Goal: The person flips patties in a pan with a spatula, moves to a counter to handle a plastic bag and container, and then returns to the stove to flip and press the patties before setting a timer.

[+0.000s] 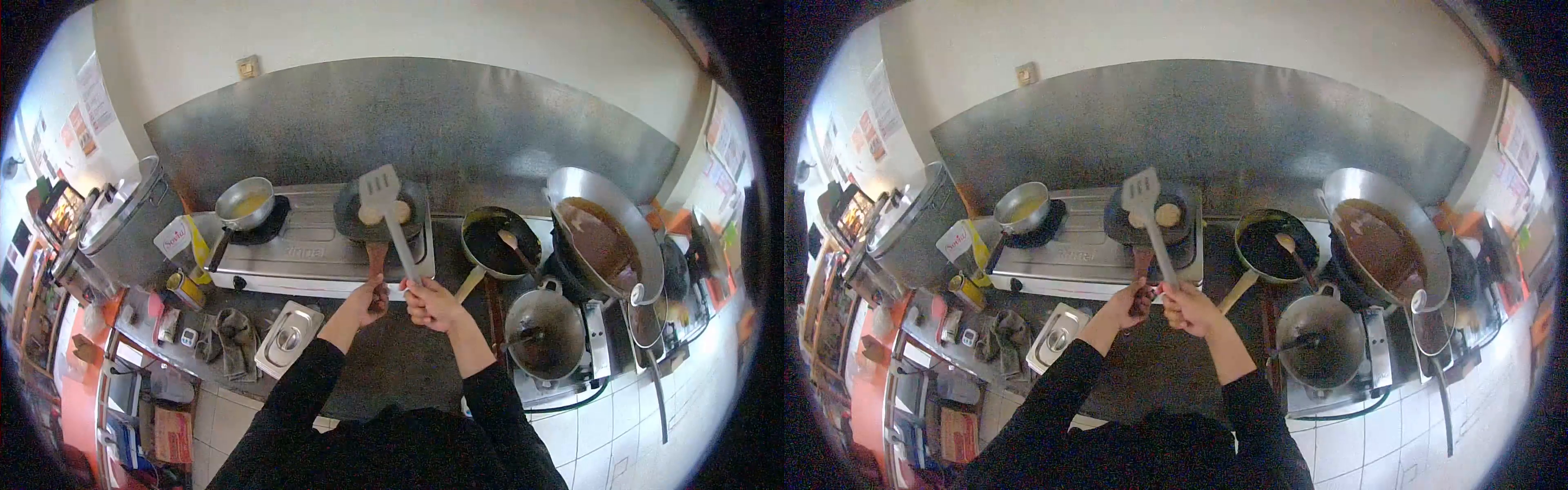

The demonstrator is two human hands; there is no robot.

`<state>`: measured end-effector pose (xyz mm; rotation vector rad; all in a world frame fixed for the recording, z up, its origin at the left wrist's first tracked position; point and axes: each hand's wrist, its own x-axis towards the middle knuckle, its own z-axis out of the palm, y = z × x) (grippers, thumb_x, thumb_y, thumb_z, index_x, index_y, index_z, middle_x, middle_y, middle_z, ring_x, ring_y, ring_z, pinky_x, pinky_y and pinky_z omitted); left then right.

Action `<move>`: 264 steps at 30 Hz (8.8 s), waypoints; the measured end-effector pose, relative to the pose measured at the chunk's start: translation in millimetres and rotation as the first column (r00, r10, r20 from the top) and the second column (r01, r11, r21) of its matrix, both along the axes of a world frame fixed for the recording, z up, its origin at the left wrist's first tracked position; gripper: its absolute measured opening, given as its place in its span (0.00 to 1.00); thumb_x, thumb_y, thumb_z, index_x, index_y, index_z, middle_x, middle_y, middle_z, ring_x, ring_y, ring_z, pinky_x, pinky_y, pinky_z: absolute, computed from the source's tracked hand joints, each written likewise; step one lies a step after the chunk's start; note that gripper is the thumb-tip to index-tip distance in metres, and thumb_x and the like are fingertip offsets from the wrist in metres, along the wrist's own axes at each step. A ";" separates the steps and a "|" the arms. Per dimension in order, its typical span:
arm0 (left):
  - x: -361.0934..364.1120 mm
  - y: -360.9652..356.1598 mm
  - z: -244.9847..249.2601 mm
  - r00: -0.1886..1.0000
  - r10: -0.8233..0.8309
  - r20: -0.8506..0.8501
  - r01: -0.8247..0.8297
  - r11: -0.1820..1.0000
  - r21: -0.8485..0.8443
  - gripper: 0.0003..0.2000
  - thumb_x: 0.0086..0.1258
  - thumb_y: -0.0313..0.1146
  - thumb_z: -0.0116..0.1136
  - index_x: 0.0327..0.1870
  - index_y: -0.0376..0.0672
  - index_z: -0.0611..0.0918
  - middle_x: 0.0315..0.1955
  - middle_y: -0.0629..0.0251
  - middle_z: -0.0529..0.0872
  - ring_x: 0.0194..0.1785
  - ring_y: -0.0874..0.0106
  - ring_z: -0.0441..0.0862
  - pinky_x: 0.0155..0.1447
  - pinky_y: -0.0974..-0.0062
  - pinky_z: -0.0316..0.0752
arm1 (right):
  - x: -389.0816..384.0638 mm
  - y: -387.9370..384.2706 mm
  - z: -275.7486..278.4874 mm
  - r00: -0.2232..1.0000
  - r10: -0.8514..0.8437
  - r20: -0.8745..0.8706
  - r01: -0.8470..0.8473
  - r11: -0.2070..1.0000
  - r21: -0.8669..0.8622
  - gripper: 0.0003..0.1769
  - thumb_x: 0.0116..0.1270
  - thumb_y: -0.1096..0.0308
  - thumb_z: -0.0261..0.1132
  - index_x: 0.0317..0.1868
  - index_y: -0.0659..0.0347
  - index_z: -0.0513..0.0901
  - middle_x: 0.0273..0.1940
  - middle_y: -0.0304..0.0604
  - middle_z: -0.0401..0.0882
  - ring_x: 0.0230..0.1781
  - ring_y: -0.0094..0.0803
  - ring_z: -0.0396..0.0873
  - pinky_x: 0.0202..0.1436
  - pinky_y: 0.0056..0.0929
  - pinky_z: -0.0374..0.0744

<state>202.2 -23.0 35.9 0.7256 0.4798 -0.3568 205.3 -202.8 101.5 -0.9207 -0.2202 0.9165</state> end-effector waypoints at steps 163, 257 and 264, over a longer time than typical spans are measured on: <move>9.3 -9.7 -1.9 0.997 0.073 0.013 -0.072 0.995 -0.064 0.10 0.63 0.43 0.47 0.30 0.47 0.68 0.23 0.67 0.71 0.19 0.79 0.67 0.19 0.82 0.62 | 135.9 27.0 46.5 0.355 0.901 0.250 0.750 -0.115 -0.651 0.14 0.57 0.71 0.48 0.42 0.63 0.75 0.43 0.52 0.74 0.44 0.43 0.74 0.44 0.38 0.73; 10.3 -11.7 -8.1 0.986 0.072 0.147 -0.092 0.987 0.132 0.10 0.64 0.43 0.45 0.34 0.48 0.65 0.22 0.69 0.70 0.19 0.77 0.66 0.19 0.77 0.64 | 104.4 73.0 57.3 0.261 0.793 0.551 0.874 0.049 -0.484 0.11 0.59 0.69 0.49 0.40 0.65 0.72 0.34 0.50 0.77 0.37 0.43 0.77 0.36 0.38 0.76; 7.2 -11.8 -5.5 0.982 0.113 0.152 -0.128 0.988 0.091 0.10 0.63 0.44 0.47 0.36 0.50 0.65 0.24 0.68 0.71 0.17 0.79 0.65 0.15 0.82 0.59 | 102.8 99.6 67.2 0.300 0.782 0.546 0.859 0.027 -0.511 0.10 0.56 0.71 0.53 0.39 0.62 0.75 0.37 0.47 0.78 0.40 0.41 0.77 0.38 0.35 0.76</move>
